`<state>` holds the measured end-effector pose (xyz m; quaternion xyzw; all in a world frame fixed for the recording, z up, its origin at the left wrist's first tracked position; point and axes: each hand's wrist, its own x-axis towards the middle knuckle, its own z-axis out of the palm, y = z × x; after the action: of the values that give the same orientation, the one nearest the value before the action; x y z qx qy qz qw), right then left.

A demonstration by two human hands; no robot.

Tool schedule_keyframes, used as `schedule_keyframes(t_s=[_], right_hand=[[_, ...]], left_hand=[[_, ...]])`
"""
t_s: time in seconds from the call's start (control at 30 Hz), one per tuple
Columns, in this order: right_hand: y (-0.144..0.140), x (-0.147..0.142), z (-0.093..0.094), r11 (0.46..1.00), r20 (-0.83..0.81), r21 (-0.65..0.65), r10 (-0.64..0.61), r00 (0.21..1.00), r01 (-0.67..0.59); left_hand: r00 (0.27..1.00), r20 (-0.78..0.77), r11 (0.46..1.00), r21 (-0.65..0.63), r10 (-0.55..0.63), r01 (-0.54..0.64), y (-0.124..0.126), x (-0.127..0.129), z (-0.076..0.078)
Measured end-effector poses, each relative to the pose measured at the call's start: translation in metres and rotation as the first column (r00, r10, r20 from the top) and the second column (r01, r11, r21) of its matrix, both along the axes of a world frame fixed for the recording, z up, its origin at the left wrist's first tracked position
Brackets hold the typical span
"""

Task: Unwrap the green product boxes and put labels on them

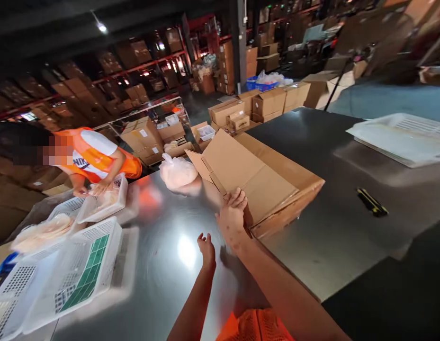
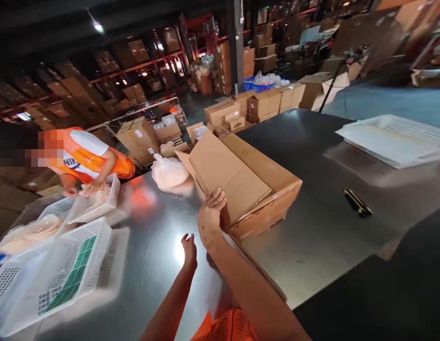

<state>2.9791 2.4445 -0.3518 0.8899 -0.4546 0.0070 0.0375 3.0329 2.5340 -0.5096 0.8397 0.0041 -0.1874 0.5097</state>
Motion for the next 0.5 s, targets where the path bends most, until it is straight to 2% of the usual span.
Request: schedule_keyframes(t_s=[0.13, 0.23, 0.37, 0.43, 0.5], right_hand=[[-0.011, -0.017, -0.001, 0.997, 0.009, -0.02, -0.075, 0.997, 0.075], [-0.025, -0.036, 0.004, 0.999, 0.118, -0.027, -0.038, 0.992, 0.041], [-0.021, -0.053, 0.013, 0.993, 0.28, 0.044, 0.095, 0.955, -0.112], [-0.003, -0.071, 0.015, 0.983, 0.31, 0.061, 0.148, 0.939, -0.175], [0.024, -0.103, 0.012, 0.949, 0.423, 0.134, 0.205, 0.883, -0.285]], left_hand=[[0.994, -0.105, 0.997, -0.074, -0.009, 0.001, 0.061, 0.027, 0.011], [0.988, -0.136, 0.987, -0.156, -0.066, 0.045, 0.075, 0.041, 0.028], [0.974, -0.109, 0.954, -0.249, -0.2, 0.168, 0.049, 0.047, 0.06], [0.957, -0.059, 0.921, -0.294, -0.283, 0.254, 0.028, 0.043, 0.08], [0.935, 0.003, 0.88, -0.335, -0.355, 0.336, 0.011, 0.035, 0.101]])
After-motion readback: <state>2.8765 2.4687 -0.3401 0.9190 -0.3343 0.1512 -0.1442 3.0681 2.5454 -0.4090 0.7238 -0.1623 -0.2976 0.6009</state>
